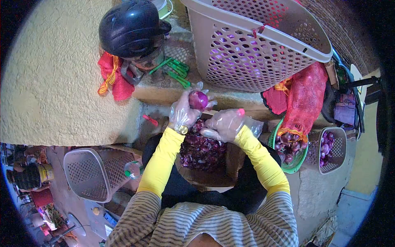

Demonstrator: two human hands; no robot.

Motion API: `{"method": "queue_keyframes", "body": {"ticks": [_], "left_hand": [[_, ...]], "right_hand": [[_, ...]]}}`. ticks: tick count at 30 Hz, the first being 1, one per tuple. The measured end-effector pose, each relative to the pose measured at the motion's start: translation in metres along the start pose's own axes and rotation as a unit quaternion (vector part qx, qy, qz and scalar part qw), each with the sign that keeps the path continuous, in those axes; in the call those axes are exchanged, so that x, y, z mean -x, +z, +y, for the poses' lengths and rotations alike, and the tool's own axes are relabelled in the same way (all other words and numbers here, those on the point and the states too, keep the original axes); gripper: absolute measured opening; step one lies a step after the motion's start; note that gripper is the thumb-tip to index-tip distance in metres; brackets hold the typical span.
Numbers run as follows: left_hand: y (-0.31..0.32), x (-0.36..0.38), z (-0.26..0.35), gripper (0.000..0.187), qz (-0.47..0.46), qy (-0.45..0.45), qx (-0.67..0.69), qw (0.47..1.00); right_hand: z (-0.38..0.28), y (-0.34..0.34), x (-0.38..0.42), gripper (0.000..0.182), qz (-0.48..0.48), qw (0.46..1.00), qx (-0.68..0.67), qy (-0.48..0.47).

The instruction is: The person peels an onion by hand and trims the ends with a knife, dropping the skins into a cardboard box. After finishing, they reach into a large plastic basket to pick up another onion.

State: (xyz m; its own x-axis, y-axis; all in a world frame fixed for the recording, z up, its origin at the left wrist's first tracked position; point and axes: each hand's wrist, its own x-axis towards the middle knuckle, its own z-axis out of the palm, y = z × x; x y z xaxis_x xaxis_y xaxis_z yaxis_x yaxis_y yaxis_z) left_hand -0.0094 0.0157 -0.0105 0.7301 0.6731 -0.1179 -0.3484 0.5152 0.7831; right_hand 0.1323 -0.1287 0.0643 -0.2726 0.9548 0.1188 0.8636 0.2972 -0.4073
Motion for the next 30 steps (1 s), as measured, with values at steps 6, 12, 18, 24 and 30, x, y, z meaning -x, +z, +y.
{"method": "queue_keyframes", "body": {"ticks": [6, 12, 18, 24, 30], "left_hand": [[-0.009, -0.013, -0.020, 0.043, -0.011, 0.027, 0.027, 0.999], [0.005, 0.000, -0.004, 0.043, -0.051, 0.005, 0.019, 0.999], [0.023, 0.007, 0.006, 0.042, -0.081, 0.041, -0.197, 0.976], [0.031, 0.002, 0.013, 0.040, -0.002, -0.060, 0.140, 0.988], [0.003, -0.006, -0.010, 0.030, 0.011, 0.021, 0.035, 0.999]], "right_hand": [[-0.010, -0.026, -0.005, 0.067, -0.142, 0.990, -0.008, 0.025], [-0.006, -0.042, 0.004, 0.070, 0.044, 0.989, 0.031, 0.141], [0.020, -0.017, 0.005, 0.064, 0.166, 0.944, -0.101, 0.267], [0.021, 0.003, -0.001, 0.043, 0.174, 0.930, -0.209, 0.246], [0.015, -0.014, 0.000, 0.028, 0.048, 0.948, -0.281, 0.140]]}}
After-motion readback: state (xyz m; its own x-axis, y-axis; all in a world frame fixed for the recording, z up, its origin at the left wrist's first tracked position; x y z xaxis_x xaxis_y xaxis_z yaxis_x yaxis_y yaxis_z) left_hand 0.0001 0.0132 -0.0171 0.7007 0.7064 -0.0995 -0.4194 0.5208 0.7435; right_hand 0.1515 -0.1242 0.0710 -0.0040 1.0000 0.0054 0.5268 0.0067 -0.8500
